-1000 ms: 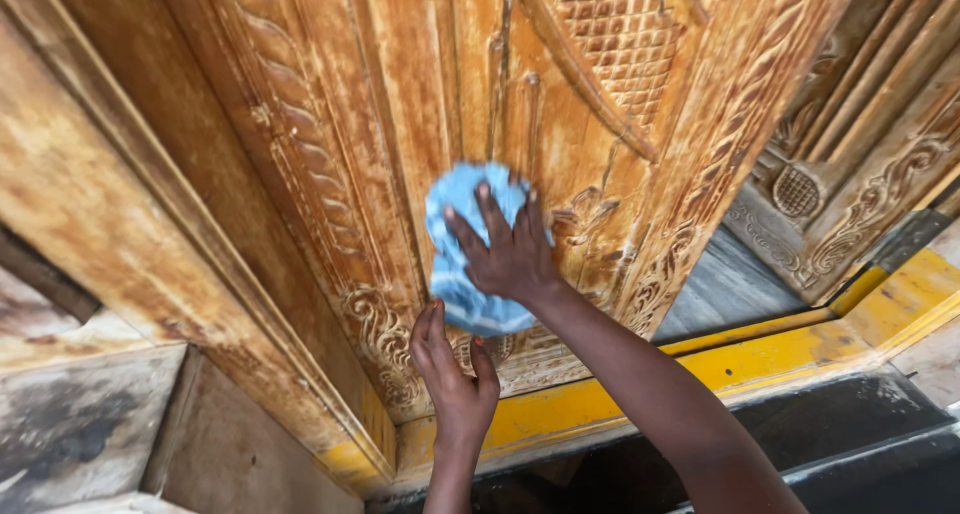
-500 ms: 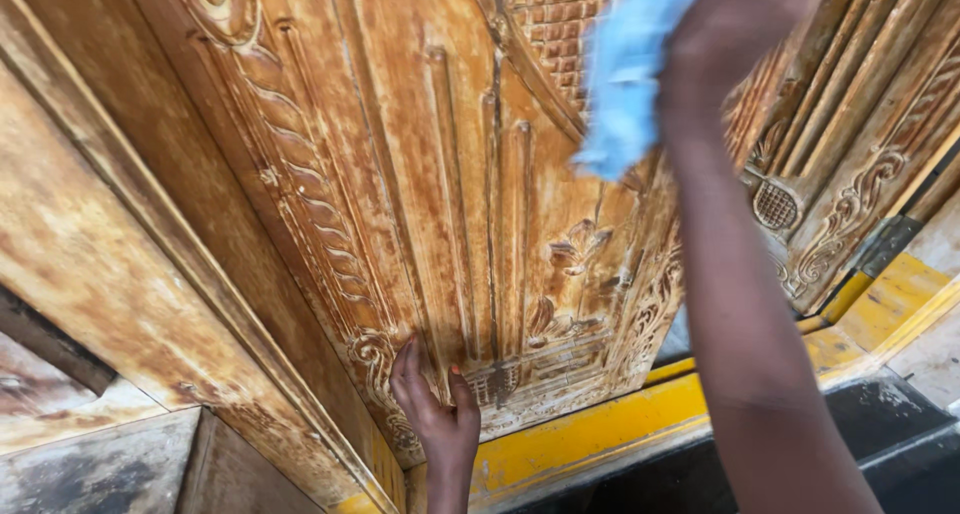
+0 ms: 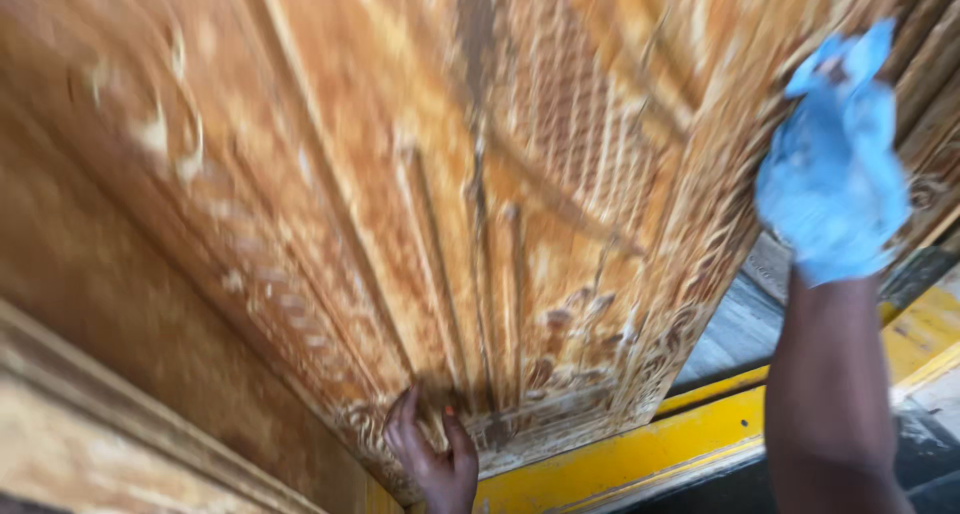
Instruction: The person wipes a carved wooden door and its adjacent frosted glass panel using a blue cloth. They move the cloth over the carved details and the glass surface, cleaning both areas in sequence.
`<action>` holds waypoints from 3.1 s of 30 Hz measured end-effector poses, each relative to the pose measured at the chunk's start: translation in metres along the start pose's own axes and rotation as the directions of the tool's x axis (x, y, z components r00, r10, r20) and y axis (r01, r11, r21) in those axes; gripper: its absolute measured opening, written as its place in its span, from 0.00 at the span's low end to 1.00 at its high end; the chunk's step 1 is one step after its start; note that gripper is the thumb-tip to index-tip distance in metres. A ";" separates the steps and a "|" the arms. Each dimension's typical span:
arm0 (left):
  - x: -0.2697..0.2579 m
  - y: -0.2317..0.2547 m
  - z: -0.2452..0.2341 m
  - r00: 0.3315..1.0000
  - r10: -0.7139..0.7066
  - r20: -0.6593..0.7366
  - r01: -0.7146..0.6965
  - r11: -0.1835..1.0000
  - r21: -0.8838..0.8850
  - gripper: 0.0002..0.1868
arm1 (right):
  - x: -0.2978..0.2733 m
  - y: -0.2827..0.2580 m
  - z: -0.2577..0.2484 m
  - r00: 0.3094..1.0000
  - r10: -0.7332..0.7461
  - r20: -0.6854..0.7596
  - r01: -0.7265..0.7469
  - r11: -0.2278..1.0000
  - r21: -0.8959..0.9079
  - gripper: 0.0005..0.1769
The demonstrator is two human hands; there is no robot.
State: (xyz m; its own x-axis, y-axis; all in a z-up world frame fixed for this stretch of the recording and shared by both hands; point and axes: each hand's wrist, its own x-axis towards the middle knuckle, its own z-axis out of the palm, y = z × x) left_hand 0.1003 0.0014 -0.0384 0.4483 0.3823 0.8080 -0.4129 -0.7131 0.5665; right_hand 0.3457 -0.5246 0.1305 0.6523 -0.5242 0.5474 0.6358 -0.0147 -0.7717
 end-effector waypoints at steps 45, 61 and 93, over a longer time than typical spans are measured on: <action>0.397 0.482 -0.189 0.751 -0.042 0.659 -0.154 0.959 0.236 0.33 | 0.144 -0.532 0.251 0.843 -0.537 0.020 0.538 0.843 -0.027 0.33; 0.654 0.516 -0.237 0.641 0.379 0.667 -0.661 0.715 0.228 0.47 | 0.051 -0.659 0.467 0.011 -0.477 0.879 0.997 0.074 0.028 0.38; 0.843 0.579 -0.205 0.709 0.460 0.534 -0.644 0.732 0.224 0.45 | 0.141 -0.780 0.496 -0.011 -0.512 0.859 0.980 -0.175 -0.092 0.13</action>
State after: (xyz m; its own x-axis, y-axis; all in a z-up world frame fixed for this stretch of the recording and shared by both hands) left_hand 0.0764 0.0308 1.0038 0.5518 -0.3709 0.7470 -0.4128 -0.8997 -0.1418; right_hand 0.1463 -0.1646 0.9702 0.0218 0.7446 0.6672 0.4901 -0.5896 0.6420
